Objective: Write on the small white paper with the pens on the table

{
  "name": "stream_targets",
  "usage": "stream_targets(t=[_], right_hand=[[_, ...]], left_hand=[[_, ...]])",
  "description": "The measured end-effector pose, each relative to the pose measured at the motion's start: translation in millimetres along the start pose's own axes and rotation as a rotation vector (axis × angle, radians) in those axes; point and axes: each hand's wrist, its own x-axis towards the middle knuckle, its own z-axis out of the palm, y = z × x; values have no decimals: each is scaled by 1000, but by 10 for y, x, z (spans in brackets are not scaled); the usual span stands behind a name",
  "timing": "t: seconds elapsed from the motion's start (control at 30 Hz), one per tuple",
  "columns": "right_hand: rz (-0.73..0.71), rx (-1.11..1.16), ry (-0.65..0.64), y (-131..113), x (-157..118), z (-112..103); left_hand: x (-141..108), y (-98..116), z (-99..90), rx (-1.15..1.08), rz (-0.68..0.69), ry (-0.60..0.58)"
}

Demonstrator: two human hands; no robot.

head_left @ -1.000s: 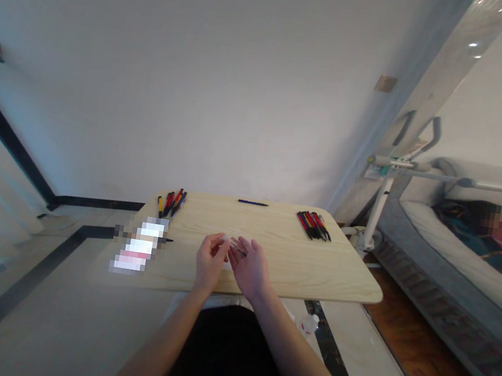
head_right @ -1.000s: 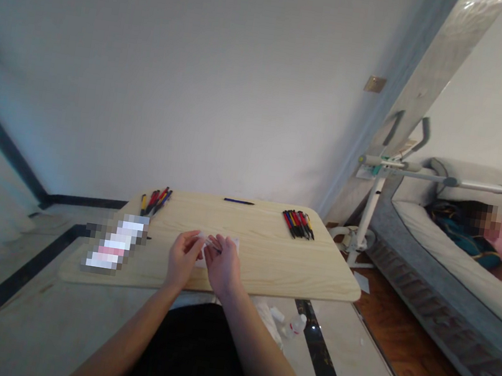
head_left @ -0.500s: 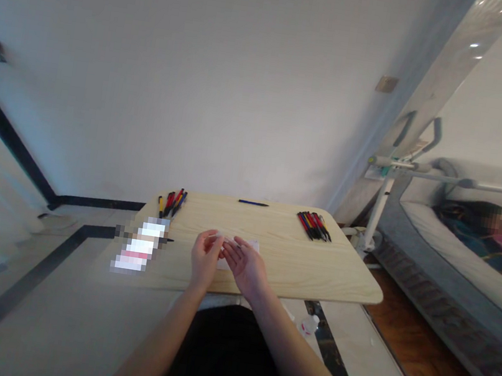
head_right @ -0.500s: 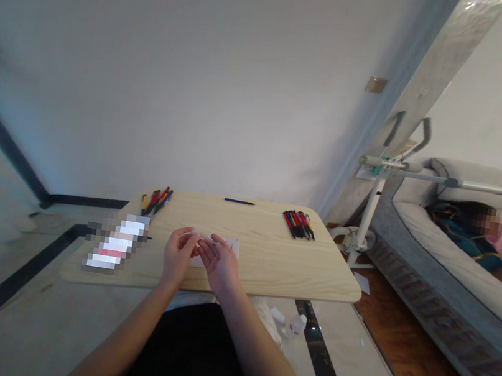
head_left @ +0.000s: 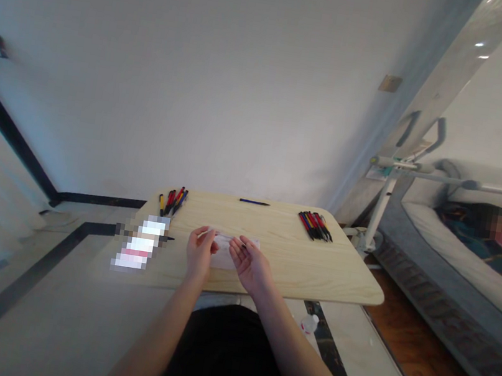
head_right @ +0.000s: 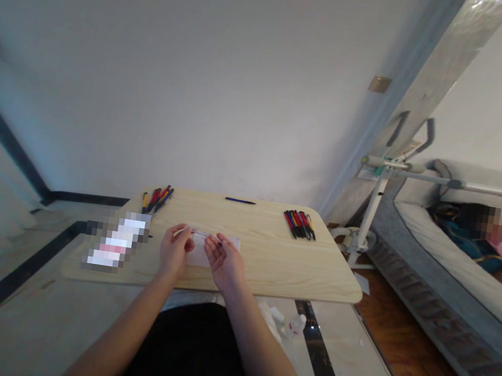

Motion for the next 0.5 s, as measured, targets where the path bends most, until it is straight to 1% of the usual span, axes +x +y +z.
stream_targets(t=[0.1, 0.27, 0.4, 0.5], right_hand=[[5, 13, 19, 4, 13, 6], [-3, 8, 19, -9, 1, -2], [-9, -18, 3, -18, -4, -14], [-26, -28, -4, -26, -6, -26]], left_hand=[[14, -6, -13, -39, -28, 7], [-14, 16, 9, -160, -143, 8], [-15, 54, 16, -262, -206, -27], [1, 74, -5, -348, -296, -78]])
